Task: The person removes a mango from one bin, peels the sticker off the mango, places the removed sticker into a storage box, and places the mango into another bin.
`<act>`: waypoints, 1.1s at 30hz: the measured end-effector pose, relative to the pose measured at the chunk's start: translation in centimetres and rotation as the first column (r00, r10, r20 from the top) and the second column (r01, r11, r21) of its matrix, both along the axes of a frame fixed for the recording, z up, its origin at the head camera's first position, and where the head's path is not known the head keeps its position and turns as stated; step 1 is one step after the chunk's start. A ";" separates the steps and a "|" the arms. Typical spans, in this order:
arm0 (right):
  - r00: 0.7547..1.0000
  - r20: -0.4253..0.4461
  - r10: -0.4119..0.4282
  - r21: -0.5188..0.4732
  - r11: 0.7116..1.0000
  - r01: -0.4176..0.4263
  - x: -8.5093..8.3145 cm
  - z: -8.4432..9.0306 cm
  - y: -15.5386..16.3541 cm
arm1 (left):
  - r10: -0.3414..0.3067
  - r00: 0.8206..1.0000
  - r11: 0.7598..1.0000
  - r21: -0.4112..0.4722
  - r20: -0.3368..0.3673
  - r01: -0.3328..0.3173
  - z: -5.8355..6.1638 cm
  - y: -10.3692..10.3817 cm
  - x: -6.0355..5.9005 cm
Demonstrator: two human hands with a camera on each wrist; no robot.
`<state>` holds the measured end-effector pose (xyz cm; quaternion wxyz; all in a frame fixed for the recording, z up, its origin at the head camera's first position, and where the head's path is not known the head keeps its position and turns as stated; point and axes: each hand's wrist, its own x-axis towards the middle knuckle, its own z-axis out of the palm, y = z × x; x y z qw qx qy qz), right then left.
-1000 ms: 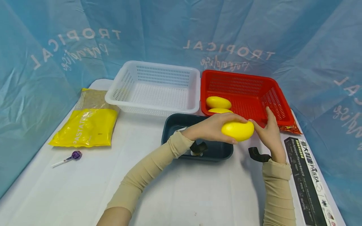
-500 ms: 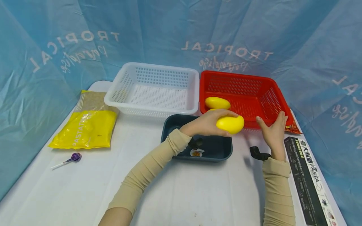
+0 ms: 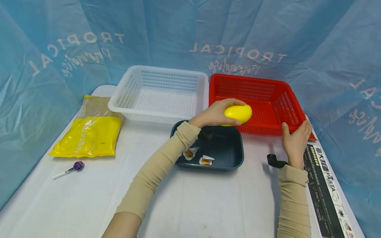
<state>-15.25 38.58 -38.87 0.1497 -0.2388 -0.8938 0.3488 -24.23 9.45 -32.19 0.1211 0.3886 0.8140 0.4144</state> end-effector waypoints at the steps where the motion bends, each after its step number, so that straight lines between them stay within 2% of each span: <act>1: 1.000 0.003 -0.001 0.005 1.000 0.001 0.0 -0.1 0.1 | 0.009 1.000 1.000 0.010 0.005 -0.009 0.1 0.1 -0.4; 10: 1.000 0.024 0.003 0.067 0.998 -0.005 0.0 -0.6 0.6 | 0.093 0.995 0.996 -0.001 0.044 -0.093 1.2 0.3 -3.8; 20: 1.000 0.011 -0.009 0.060 0.998 0.008 0.1 -0.7 0.8 | 0.122 0.987 0.993 -0.021 0.102 -0.120 2.4 0.7 -6.9; 27: 0.999 0.037 -0.005 0.031 1.000 0.004 0.0 -0.8 0.5 | 0.162 0.977 0.986 -0.067 0.135 -0.154 2.1 0.8 -8.3; 33: 0.998 0.055 -0.012 0.022 1.000 0.011 0.0 -0.4 0.4 | 0.164 0.977 0.984 -0.097 0.137 -0.152 2.0 1.3 -9.4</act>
